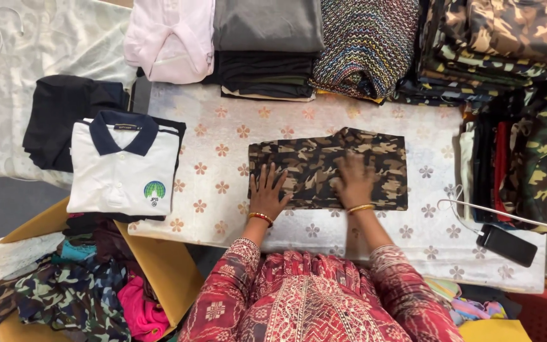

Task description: The person folds camouflage-pattern pants one at a time on a padded table, smoothing and aligning each pair, then places the folded pants onto a growing stack of folded garments beside the table. A folded white polo shirt remains on the table throughout.

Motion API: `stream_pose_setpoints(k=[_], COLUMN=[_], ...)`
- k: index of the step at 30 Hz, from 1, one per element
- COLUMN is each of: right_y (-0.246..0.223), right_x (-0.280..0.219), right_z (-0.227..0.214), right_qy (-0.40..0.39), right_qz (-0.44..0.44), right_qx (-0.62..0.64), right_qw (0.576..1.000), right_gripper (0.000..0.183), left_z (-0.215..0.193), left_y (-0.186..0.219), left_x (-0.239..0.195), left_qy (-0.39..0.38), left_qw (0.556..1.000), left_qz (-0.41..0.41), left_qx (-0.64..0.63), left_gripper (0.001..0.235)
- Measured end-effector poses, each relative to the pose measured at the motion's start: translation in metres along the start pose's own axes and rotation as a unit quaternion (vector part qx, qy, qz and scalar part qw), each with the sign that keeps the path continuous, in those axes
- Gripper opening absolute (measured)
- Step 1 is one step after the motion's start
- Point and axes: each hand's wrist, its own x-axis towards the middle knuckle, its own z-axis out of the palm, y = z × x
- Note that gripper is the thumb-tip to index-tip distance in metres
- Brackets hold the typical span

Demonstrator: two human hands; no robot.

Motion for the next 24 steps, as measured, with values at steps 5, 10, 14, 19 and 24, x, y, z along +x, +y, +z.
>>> stream_pose_setpoints(k=[5, 10, 14, 19, 24], right_y=[-0.013, 0.082, 0.116, 0.122, 0.124], right_x=[0.01, 0.01, -0.014, -0.041, -0.034], right_z=[-0.002, 0.018, -0.003, 0.001, 0.019], right_qy=[-0.105, -0.01, -0.007, 0.084, 0.037], right_qz=[-0.098, 0.056, 0.213, 0.293, 0.327], right_qx=[0.113, 0.119, 0.103, 0.273, 0.473], right_qw=[0.983, 0.991, 0.972, 0.913, 0.817], right_gripper=[0.073, 0.082, 0.091, 0.081, 0.054], left_z=[-0.002, -0.005, -0.013, -0.021, -0.032], left_y=[-0.002, -0.004, -0.001, 0.0, 0.002], left_x=[0.002, 0.005, 0.006, 0.009, 0.011], left_qy=[-0.045, -0.058, -0.108, -0.123, -0.17], left_qw=[0.999, 0.998, 0.994, 0.992, 0.984], left_qz=[-0.011, -0.009, -0.022, -0.033, -0.042], left_qx=[0.004, 0.012, 0.01, 0.008, 0.005], left_gripper=[0.084, 0.09, 0.106, 0.111, 0.111])
